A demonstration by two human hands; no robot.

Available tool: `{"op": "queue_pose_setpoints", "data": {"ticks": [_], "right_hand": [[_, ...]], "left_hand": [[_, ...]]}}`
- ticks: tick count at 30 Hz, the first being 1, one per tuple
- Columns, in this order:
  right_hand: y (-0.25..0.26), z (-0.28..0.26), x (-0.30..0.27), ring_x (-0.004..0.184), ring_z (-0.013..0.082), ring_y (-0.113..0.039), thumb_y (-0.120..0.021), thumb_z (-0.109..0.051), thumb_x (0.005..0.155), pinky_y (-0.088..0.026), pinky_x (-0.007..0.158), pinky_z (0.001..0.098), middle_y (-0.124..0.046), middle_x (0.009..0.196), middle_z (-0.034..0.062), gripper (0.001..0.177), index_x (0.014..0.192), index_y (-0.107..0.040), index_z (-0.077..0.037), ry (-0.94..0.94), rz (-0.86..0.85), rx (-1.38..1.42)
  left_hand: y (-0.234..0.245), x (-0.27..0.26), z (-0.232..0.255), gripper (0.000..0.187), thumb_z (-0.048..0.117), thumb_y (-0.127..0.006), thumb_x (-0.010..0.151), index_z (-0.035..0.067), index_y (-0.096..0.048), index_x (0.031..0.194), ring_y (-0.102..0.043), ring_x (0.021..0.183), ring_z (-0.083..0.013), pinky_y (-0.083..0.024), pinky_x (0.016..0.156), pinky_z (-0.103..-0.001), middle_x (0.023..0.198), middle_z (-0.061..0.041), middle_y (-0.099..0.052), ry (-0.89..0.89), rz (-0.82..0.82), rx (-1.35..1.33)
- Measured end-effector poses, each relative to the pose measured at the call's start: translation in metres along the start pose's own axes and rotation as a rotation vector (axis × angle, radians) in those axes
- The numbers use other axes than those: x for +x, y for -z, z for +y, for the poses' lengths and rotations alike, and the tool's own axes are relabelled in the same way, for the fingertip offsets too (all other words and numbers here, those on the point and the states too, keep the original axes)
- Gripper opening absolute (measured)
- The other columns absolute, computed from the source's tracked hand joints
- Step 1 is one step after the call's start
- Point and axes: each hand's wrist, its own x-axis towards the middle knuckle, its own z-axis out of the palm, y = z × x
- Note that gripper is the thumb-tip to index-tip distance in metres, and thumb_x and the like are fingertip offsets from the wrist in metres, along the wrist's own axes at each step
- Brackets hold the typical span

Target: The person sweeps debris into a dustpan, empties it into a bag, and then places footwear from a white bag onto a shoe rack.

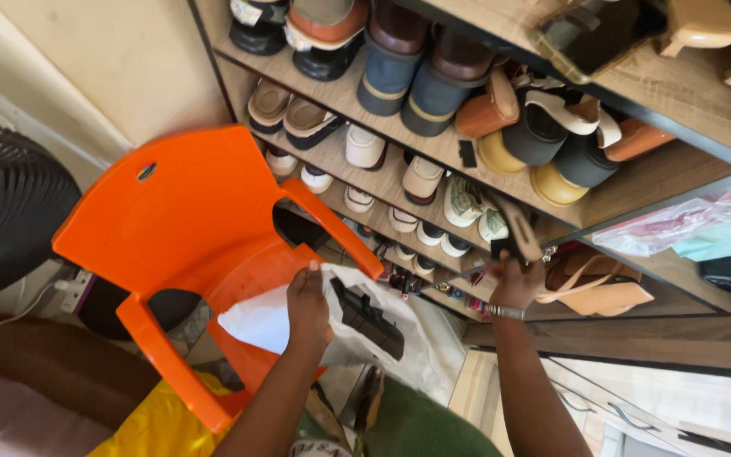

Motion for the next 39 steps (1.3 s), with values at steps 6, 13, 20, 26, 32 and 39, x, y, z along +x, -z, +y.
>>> {"op": "queue_pose_setpoints", "data": {"ticks": [6,13,20,26,32,39], "right_hand": [[0.076,-0.002,-0.086,0.053,0.0148,-0.058,-0.068,-0.002,0.082,-0.052,0.047,0.0304,-0.067,0.086,0.0113,0.030,0.112,-0.067,0.006,-0.419,-0.447,0.074],[0.037,-0.099,-0.083,0.087,0.0142,-0.064,-0.072,0.007,0.076,-0.054,0.074,0.0273,-0.070,0.103,0.0088,0.048,0.123,-0.064,0.008,-0.124,-0.766,-0.083],[0.066,-0.233,-0.096,0.067,0.0199,-0.070,-0.078,-0.004,0.057,-0.057,0.060,0.0330,-0.073,0.091,0.0130,0.065,0.121,-0.070,-0.001,0.305,-0.846,-0.744],[0.091,-0.217,-0.118,0.076,0.0308,-0.065,-0.078,-0.015,0.061,-0.055,0.070,0.0414,-0.067,0.085,0.0111,0.045,0.104,-0.068,-0.006,0.629,-0.799,-0.769],[0.249,-0.261,-0.108,0.059,0.0259,-0.063,-0.076,-0.011,0.063,-0.054,0.058,0.0399,-0.068,0.074,0.0117,0.044,0.105,-0.070,-0.005,0.049,-0.265,-0.868],[0.393,-0.252,-0.114,0.075,0.0309,-0.069,-0.090,-0.038,0.075,-0.057,0.072,0.0433,-0.070,0.080,0.0108,0.038,0.094,-0.069,-0.013,0.152,-0.316,-1.456]], "left_hand": [[-0.024,-0.026,0.034,0.039,0.032,-0.059,0.107,0.005,-0.050,0.080,-0.031,0.063,-0.0084,-0.031,0.055,-0.031,0.069,0.005,-0.035,-0.065,-0.113,0.193],[-0.058,-0.052,0.083,0.034,0.031,-0.055,0.105,0.000,-0.059,0.092,-0.056,0.069,-0.0361,-0.046,0.065,-0.044,0.078,-0.020,-0.062,-0.446,-0.206,0.858],[-0.120,-0.100,0.031,0.028,0.026,-0.051,0.103,-0.001,-0.061,0.102,-0.061,0.094,-0.0511,-0.048,0.075,-0.053,0.096,-0.029,-0.066,-0.575,-0.494,0.898],[-0.195,-0.177,-0.020,0.035,0.033,-0.054,0.106,0.000,-0.063,0.098,-0.061,0.096,-0.0508,-0.047,0.078,-0.054,0.096,-0.029,-0.067,-0.430,-0.692,1.028],[-0.258,-0.266,-0.088,0.032,0.029,-0.056,0.102,-0.002,-0.061,0.094,-0.064,0.090,-0.0476,-0.049,0.074,-0.050,0.089,-0.027,-0.067,-0.382,-0.980,0.942],[-0.357,-0.392,-0.220,0.023,0.023,-0.053,0.103,0.003,-0.063,0.099,-0.067,0.080,-0.0338,-0.050,0.069,-0.043,0.084,-0.017,-0.068,-0.360,-1.358,0.728]]}}
